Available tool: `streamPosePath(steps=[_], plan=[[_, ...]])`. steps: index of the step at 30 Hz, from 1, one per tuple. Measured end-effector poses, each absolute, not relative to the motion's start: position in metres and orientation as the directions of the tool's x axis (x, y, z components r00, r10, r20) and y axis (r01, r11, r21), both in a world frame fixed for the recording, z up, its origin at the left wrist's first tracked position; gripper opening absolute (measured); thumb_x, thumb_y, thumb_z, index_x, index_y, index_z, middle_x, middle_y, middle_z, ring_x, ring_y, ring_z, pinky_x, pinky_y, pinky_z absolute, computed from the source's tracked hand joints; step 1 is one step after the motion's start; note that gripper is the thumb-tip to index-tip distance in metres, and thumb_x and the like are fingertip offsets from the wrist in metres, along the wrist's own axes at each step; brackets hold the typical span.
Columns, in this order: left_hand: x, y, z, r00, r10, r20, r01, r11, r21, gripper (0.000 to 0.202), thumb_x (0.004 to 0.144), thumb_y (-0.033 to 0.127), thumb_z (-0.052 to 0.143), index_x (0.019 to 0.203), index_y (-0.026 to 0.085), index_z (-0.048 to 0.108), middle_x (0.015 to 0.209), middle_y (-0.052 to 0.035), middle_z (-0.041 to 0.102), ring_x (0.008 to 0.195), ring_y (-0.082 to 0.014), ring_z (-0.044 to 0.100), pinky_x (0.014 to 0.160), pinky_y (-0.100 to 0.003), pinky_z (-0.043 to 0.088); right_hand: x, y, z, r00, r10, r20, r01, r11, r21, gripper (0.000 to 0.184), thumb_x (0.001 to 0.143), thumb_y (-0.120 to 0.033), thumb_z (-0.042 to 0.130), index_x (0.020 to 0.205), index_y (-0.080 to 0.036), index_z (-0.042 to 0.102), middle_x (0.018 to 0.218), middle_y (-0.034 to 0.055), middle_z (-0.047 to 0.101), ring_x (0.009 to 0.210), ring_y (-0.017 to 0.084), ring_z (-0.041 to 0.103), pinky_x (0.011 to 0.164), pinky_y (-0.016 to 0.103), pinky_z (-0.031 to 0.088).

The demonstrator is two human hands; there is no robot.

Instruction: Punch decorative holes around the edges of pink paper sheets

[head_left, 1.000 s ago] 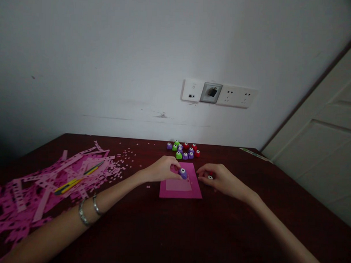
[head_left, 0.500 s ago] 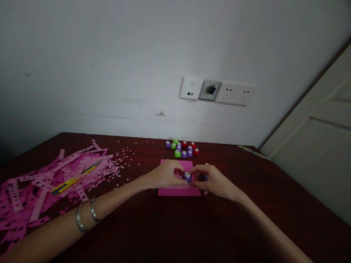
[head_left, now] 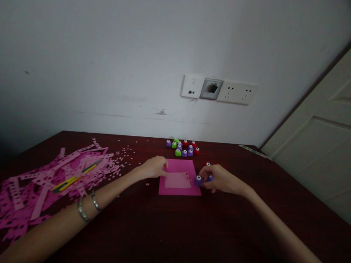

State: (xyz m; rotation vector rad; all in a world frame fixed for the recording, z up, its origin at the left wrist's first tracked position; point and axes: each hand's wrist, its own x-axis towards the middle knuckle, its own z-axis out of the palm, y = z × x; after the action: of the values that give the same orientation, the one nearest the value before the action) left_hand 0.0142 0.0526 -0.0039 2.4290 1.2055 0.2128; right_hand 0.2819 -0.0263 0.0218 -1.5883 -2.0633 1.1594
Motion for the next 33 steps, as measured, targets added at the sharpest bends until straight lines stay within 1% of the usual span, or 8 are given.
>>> streamPosePath(steps=[4, 8, 13, 17, 19, 21, 24, 33], plan=[[0.018, 0.047, 0.001, 0.617, 0.783, -0.080, 0.736, -0.539, 0.410, 0.019, 0.062, 0.028, 0.067, 0.076, 0.015, 0.064, 0.075, -0.0036, 0.065, 0.066, -0.0146, 0.055, 0.056, -0.024, 0.036, 0.280, -0.027, 0.023, -0.350, 0.900, -0.259, 0.684, 0.057, -0.728, 0.020, 0.069, -0.017, 0.062, 0.088, -0.011, 0.060, 0.081, 0.0041, 0.062, 0.058, 0.009, 0.057, 0.046, 0.019, 0.054], [0.020, 0.045, 0.006, 0.626, 0.766, -0.145, 0.733, -0.514, 0.445, 0.014, 0.065, 0.025, 0.064, 0.072, 0.013, 0.065, 0.071, -0.0043, 0.065, 0.063, -0.0130, 0.055, 0.056, -0.023, 0.036, 0.279, -0.027, 0.024, -0.352, 0.901, -0.252, 0.686, 0.064, -0.725, 0.020, 0.069, -0.018, 0.062, 0.088, -0.011, 0.061, 0.081, 0.0045, 0.063, 0.059, 0.010, 0.057, 0.046, 0.019, 0.053], [0.021, 0.046, 0.005, 0.617, 0.774, -0.141, 0.729, -0.495, 0.473, 0.011, 0.063, 0.023, 0.063, 0.066, 0.012, 0.065, 0.067, -0.0046, 0.065, 0.060, -0.0129, 0.054, 0.055, -0.023, 0.036, 0.279, -0.027, 0.024, -0.356, 0.899, -0.255, 0.684, 0.065, -0.726, 0.021, 0.070, -0.019, 0.062, 0.089, -0.011, 0.062, 0.081, 0.0053, 0.064, 0.058, 0.010, 0.057, 0.046, 0.021, 0.054], [0.022, 0.051, 0.001, 0.617, 0.779, -0.109, 0.681, -0.460, 0.570, 0.006, 0.059, 0.016, 0.061, 0.062, 0.013, 0.065, 0.061, -0.0018, 0.063, 0.057, -0.0116, 0.053, 0.055, -0.022, 0.036, 0.280, -0.027, 0.023, -0.363, 0.898, -0.249, 0.675, 0.069, -0.735, 0.021, 0.071, -0.021, 0.062, 0.090, -0.011, 0.062, 0.082, 0.0055, 0.064, 0.060, 0.011, 0.058, 0.047, 0.021, 0.055], [0.021, 0.054, 0.000, 0.612, 0.783, -0.111, 0.635, -0.402, 0.660, 0.005, 0.058, 0.016, 0.061, 0.060, 0.013, 0.064, 0.055, 0.0004, 0.061, 0.054, -0.0106, 0.052, 0.054, -0.022, 0.036, 0.282, -0.026, 0.022, -0.361, 0.899, -0.248, 0.672, 0.066, -0.738, 0.021, 0.071, -0.021, 0.062, 0.090, -0.012, 0.062, 0.082, 0.0051, 0.064, 0.059, 0.011, 0.058, 0.047, 0.021, 0.055], [0.020, 0.057, -0.001, 0.598, 0.789, -0.142, 0.580, -0.303, 0.756, 0.006, 0.058, 0.018, 0.062, 0.060, 0.013, 0.065, 0.051, 0.0017, 0.058, 0.051, -0.0100, 0.051, 0.053, -0.022, 0.036, 0.284, -0.025, 0.021, -0.356, 0.901, -0.247, 0.667, 0.060, -0.743, 0.021, 0.071, -0.021, 0.062, 0.090, -0.012, 0.062, 0.082, 0.0047, 0.064, 0.060, 0.011, 0.059, 0.048, 0.021, 0.056], [0.017, 0.060, -0.001, 0.577, 0.790, -0.209, 0.508, -0.146, 0.849, 0.010, 0.059, 0.020, 0.063, 0.065, 0.013, 0.066, 0.050, 0.0012, 0.058, 0.048, -0.0096, 0.050, 0.050, -0.023, 0.037, 0.287, -0.023, 0.020, -0.349, 0.904, -0.245, 0.657, 0.050, -0.752, 0.021, 0.070, -0.020, 0.063, 0.090, -0.013, 0.062, 0.081, 0.0043, 0.064, 0.065, 0.013, 0.060, 0.049, 0.022, 0.057], [0.012, 0.066, -0.005, 0.565, 0.770, -0.298, 0.388, 0.071, 0.919, 0.013, 0.060, 0.022, 0.067, 0.070, 0.013, 0.069, 0.052, -0.0018, 0.059, 0.047, -0.0089, 0.051, 0.052, -0.026, 0.040, 0.283, -0.022, 0.018, -0.338, 0.922, -0.191, 0.641, 0.077, -0.764, 0.022, 0.073, -0.024, 0.064, 0.092, -0.014, 0.062, 0.083, 0.0054, 0.064, 0.068, 0.014, 0.061, 0.051, 0.024, 0.058]])
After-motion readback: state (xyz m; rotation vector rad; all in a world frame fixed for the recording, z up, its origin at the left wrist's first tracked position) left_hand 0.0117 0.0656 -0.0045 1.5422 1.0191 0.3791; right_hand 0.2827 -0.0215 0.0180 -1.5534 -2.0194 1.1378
